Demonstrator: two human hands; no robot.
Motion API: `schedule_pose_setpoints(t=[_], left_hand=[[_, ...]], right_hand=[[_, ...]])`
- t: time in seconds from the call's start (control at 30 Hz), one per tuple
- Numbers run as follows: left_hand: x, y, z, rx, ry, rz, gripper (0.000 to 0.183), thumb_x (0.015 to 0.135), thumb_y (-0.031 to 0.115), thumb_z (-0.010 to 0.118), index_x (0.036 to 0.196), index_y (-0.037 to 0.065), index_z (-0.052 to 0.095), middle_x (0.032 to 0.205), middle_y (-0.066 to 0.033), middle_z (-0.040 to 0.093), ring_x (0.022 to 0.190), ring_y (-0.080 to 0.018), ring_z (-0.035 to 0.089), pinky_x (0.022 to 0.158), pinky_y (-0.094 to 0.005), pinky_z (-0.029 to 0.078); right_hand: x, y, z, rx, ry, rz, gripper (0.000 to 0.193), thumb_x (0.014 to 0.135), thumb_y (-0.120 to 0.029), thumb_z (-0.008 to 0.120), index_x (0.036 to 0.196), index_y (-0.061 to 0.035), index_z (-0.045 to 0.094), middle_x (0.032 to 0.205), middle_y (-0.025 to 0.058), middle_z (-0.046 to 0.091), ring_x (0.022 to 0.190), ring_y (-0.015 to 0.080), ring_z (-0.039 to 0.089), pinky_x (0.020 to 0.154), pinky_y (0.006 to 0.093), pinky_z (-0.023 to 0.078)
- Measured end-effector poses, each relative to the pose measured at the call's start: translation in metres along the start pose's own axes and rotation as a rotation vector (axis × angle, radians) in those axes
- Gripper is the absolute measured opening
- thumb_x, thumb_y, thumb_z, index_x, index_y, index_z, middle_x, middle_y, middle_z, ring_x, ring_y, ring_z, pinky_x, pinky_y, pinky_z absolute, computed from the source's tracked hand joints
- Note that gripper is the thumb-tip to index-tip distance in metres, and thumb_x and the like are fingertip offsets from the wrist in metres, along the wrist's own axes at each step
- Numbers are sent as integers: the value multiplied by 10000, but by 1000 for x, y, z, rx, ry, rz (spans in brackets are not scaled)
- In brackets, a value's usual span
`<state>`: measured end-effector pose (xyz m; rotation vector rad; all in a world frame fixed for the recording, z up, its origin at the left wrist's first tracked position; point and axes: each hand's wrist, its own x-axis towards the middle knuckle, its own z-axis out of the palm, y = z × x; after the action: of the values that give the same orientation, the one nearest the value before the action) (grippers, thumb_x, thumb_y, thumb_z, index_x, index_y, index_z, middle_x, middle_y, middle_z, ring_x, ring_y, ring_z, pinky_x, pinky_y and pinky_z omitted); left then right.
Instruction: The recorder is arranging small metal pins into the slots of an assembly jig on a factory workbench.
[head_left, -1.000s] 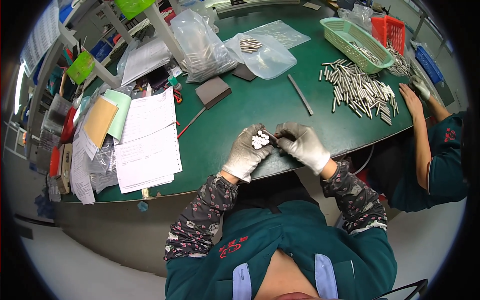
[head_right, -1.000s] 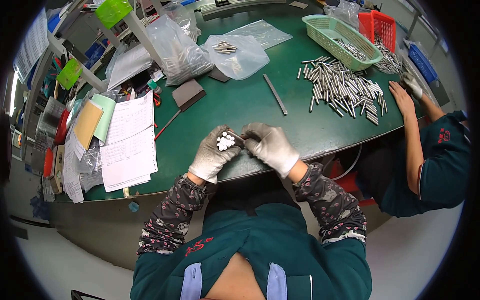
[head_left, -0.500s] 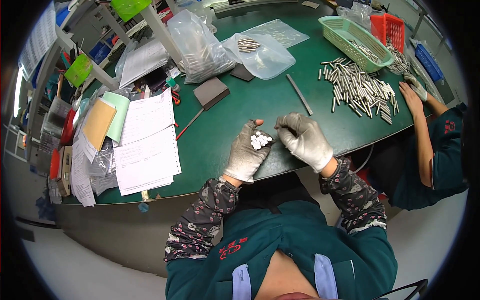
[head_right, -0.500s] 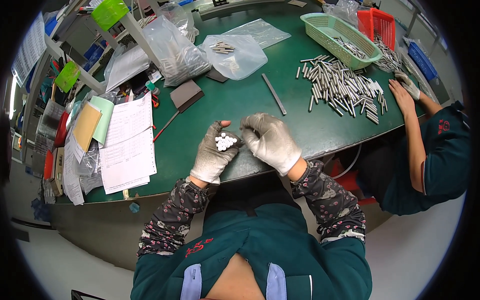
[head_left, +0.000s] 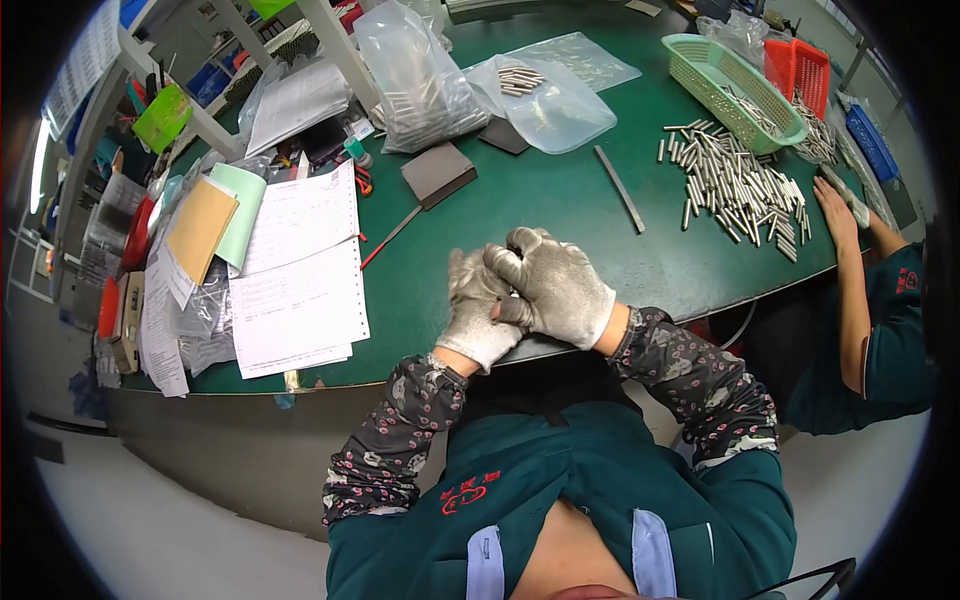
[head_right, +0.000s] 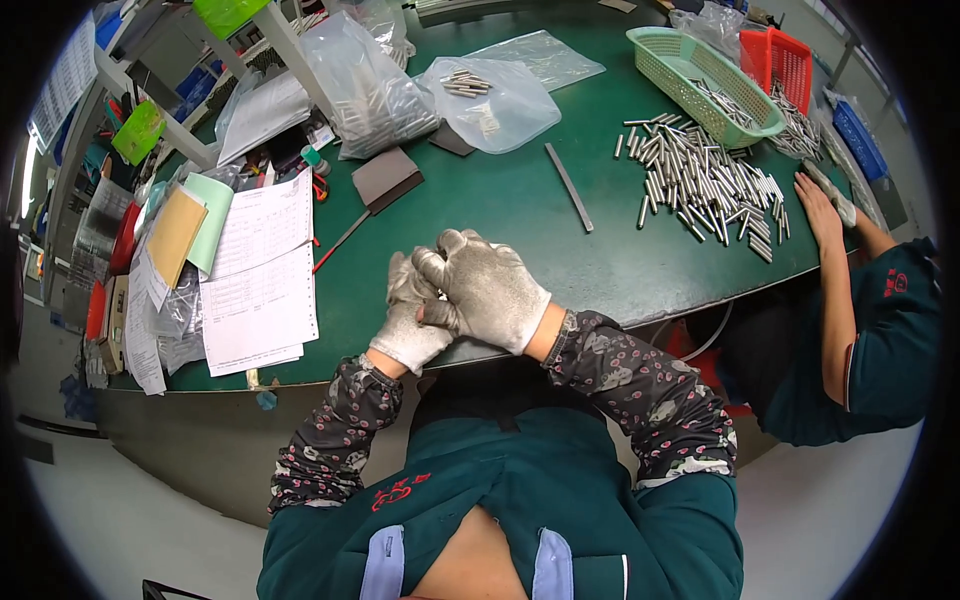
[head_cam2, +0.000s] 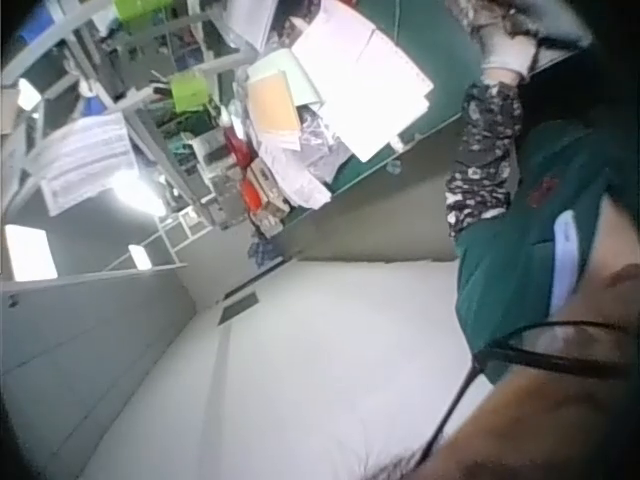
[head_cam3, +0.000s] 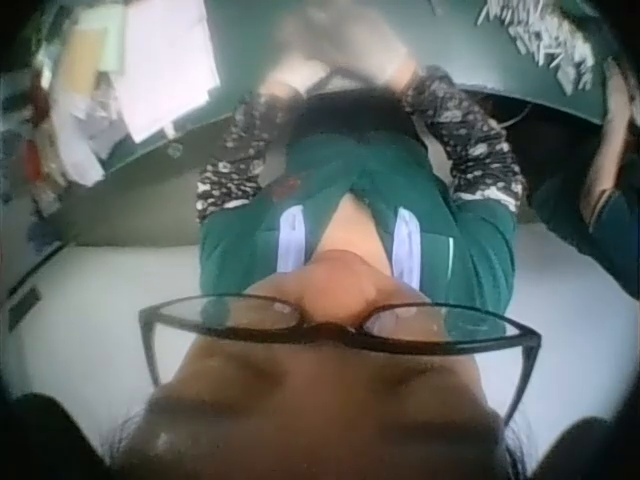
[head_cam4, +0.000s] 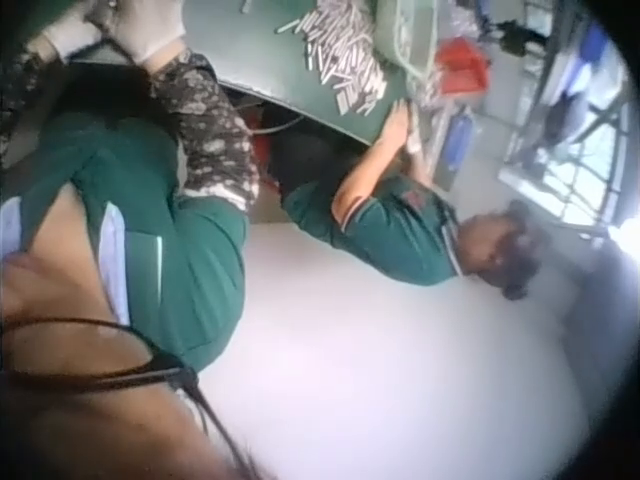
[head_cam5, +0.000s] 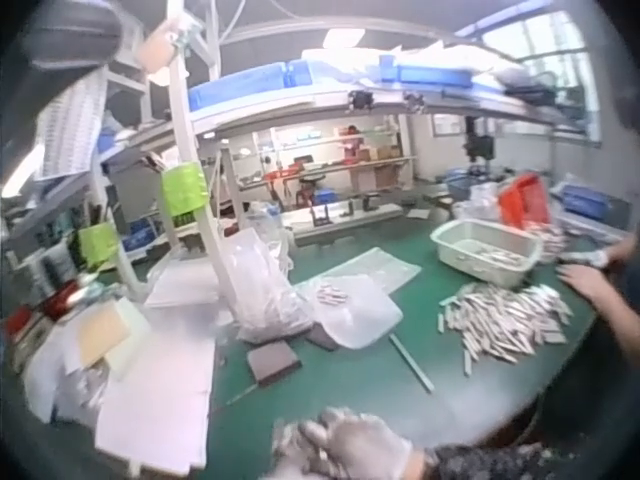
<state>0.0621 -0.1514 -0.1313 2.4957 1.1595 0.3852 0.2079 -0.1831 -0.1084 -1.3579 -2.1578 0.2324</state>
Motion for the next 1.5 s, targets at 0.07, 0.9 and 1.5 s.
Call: schedule_pose_setpoints(t=[0.07, 0.9, 1.5], left_hand=[[5, 5, -5, 231, -206, -141, 769, 702, 576, 667, 1304, 127, 500, 1258, -75, 501, 1304, -311, 340, 1121, -561, 103], [89, -65, -68, 288, 74, -452, 872, 710, 420, 753, 1411, 65, 374, 1385, -121, 446, 1326, -287, 359, 1095, -412, 303], [26, -17, -22, -62, 86, 21, 694, 542, 325, 795, 1132, 33, 577, 1122, -169, 572, 1120, -345, 509, 983, -420, 406]], right_hand=[[1, 1, 0, 25, -43, -11, 665, 841, -631, 489, 1178, -64, 569, 1035, 206, 575, 920, 376, 574, 751, 458, 493], [-1, 31, -6, 41, 467, -31, 128, 784, -117, 662, 744, -75, 548, 670, 75, 519, 648, 269, 564, 552, 395, 457], [51, 61, -20, -210, 291, -208, 98, 741, -101, 648, 794, -67, 572, 685, 101, 555, 658, 295, 587, 569, 414, 481]])
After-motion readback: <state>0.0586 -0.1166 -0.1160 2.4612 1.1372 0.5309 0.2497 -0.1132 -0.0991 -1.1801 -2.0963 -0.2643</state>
